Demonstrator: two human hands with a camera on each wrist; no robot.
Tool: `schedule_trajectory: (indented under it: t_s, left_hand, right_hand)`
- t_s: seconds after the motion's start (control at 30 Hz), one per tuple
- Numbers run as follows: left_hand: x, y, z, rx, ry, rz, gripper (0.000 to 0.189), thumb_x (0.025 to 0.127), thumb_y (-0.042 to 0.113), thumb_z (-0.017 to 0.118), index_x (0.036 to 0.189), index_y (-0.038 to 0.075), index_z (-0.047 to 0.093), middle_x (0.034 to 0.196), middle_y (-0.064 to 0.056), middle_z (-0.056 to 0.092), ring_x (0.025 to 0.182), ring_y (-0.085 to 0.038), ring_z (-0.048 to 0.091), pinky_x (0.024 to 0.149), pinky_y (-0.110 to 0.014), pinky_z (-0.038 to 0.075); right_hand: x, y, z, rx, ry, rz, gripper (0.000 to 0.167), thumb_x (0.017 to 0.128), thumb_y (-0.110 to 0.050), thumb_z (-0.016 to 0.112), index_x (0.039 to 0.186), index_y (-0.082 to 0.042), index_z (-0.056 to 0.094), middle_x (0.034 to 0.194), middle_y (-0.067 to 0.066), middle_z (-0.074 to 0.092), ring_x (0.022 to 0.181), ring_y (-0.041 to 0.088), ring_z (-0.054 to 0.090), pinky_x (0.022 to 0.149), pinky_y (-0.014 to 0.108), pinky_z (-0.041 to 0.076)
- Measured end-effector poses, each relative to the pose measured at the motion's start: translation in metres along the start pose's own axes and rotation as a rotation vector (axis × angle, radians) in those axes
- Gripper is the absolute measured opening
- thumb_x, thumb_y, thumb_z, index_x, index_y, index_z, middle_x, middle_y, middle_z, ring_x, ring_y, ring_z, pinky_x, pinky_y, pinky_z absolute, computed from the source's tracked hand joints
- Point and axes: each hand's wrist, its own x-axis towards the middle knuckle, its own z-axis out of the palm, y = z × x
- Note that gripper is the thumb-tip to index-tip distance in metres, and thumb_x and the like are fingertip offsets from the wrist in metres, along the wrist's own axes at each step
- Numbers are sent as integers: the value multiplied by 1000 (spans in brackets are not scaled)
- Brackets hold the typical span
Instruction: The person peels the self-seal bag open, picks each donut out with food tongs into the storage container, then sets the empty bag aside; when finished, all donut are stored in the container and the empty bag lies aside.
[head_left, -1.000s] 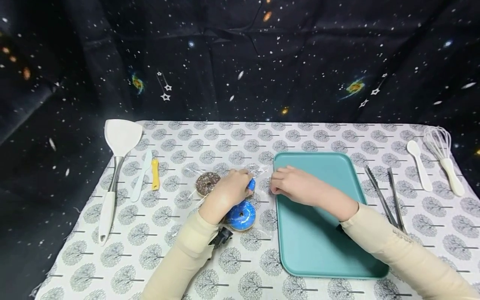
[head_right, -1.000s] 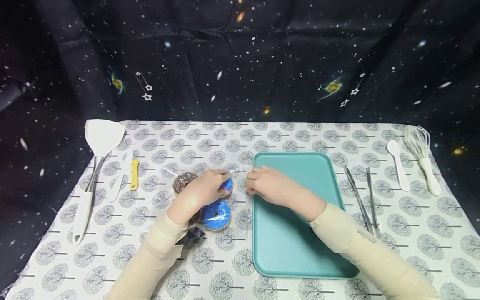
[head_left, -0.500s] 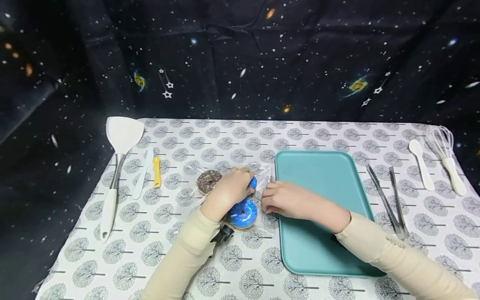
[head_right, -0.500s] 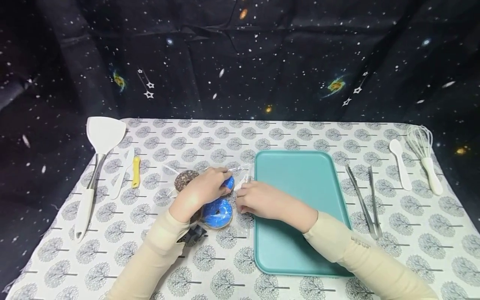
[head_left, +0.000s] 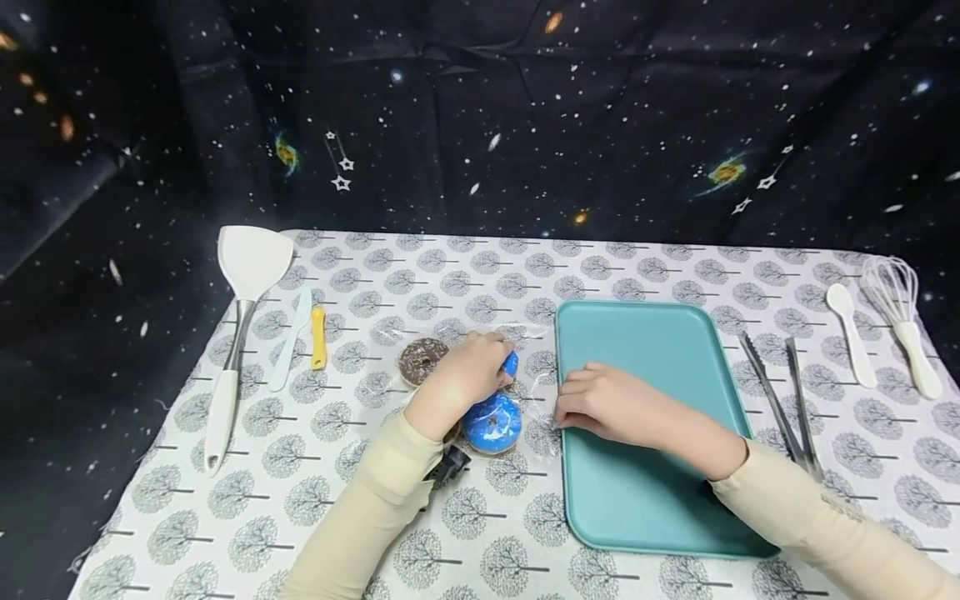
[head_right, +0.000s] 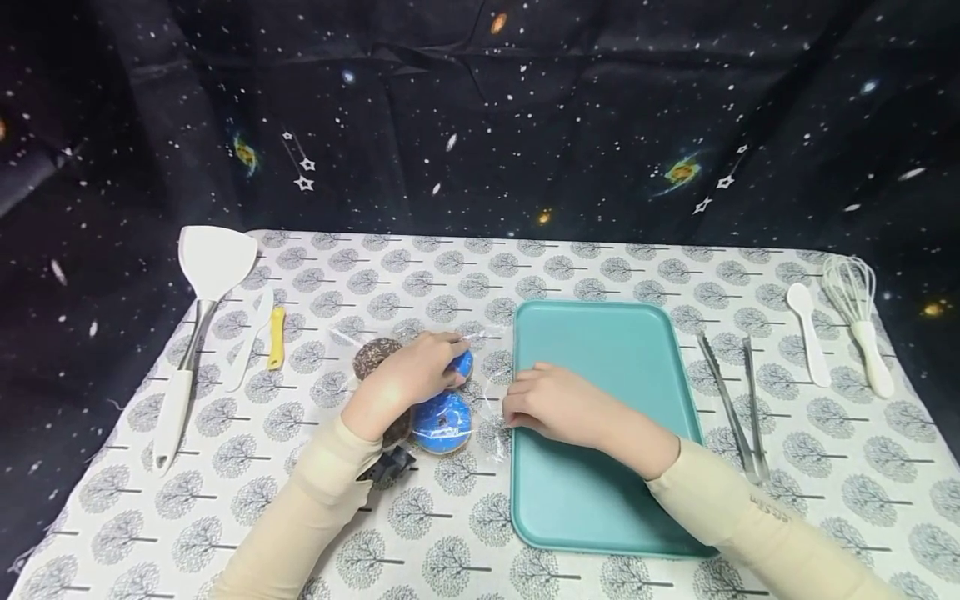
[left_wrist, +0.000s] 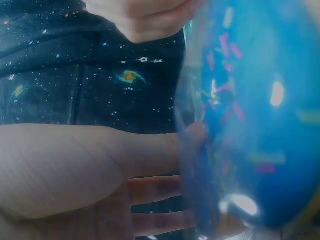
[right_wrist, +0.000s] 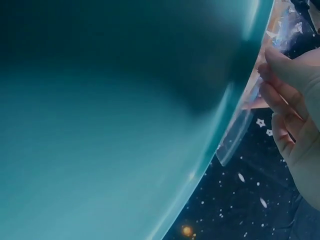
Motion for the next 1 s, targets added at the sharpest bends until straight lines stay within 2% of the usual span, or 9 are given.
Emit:
schedule_trajectory:
  t_s: [0.1,0.2,0.3,0.4,0.63,0.8,0.9,1.0]
  left_hand:
    - [0,0,0,-3,-3,-5,52,87,25,65,133,7,51,135,-10,50,123,-32,47,98,-46,45]
    - [0,0,-1,-6,4,-14,52,86,25,66,133,7,51,136,-10,50,123,-32,47,96,-46,46]
    - [-1,-1,-2,-13,20,-28,50,85,24,67,130,7,53,132,-10,54,119,-32,50,92,-46,49]
    - [-1,-4,-3,-33,20,-49,48,85,23,68,128,6,55,127,-11,57,116,-33,53,90,-46,50]
    - [-1,-15,-9,-110,-18,-96,48,85,18,67,129,4,54,129,-14,56,118,-31,52,98,-43,45]
    - [0,-25,-11,-166,-21,-68,37,84,14,68,118,4,59,123,-14,59,114,-30,55,97,-43,45]
    - [-1,-30,-10,-140,-22,-33,42,85,14,68,123,3,56,129,-14,55,121,-31,50,101,-44,42]
    - [-4,-34,-9,-74,-23,-16,52,87,18,65,134,4,48,141,-15,44,130,-32,40,106,-45,35]
  right_hand:
    - [-4,-1,-1,-2,8,24,10,80,-19,72,88,-20,67,87,-13,65,85,6,57,77,25,45]
    - [-5,-4,-2,-9,5,59,19,80,-20,72,98,-19,66,94,-11,66,88,7,57,79,25,46]
    - [-3,-10,-2,-22,-16,62,25,80,-20,72,104,-18,66,98,-9,66,91,7,58,79,26,47]
    - [-1,-17,0,-32,-29,34,20,80,-20,72,99,-19,67,96,-10,65,91,8,57,79,26,47]
    - [-1,-22,3,-52,-18,7,10,81,-19,70,91,-19,69,92,-11,66,91,9,57,81,26,46]
    - [-5,-22,3,-36,-16,20,10,81,-16,71,90,-19,69,90,-12,67,87,8,58,80,25,46]
    - [-9,-25,2,-3,-22,31,12,80,-14,71,91,-18,69,89,-11,67,85,7,59,79,24,48]
    - [-11,-29,2,18,-30,33,14,80,-14,72,93,-18,68,90,-11,67,86,6,60,81,23,49]
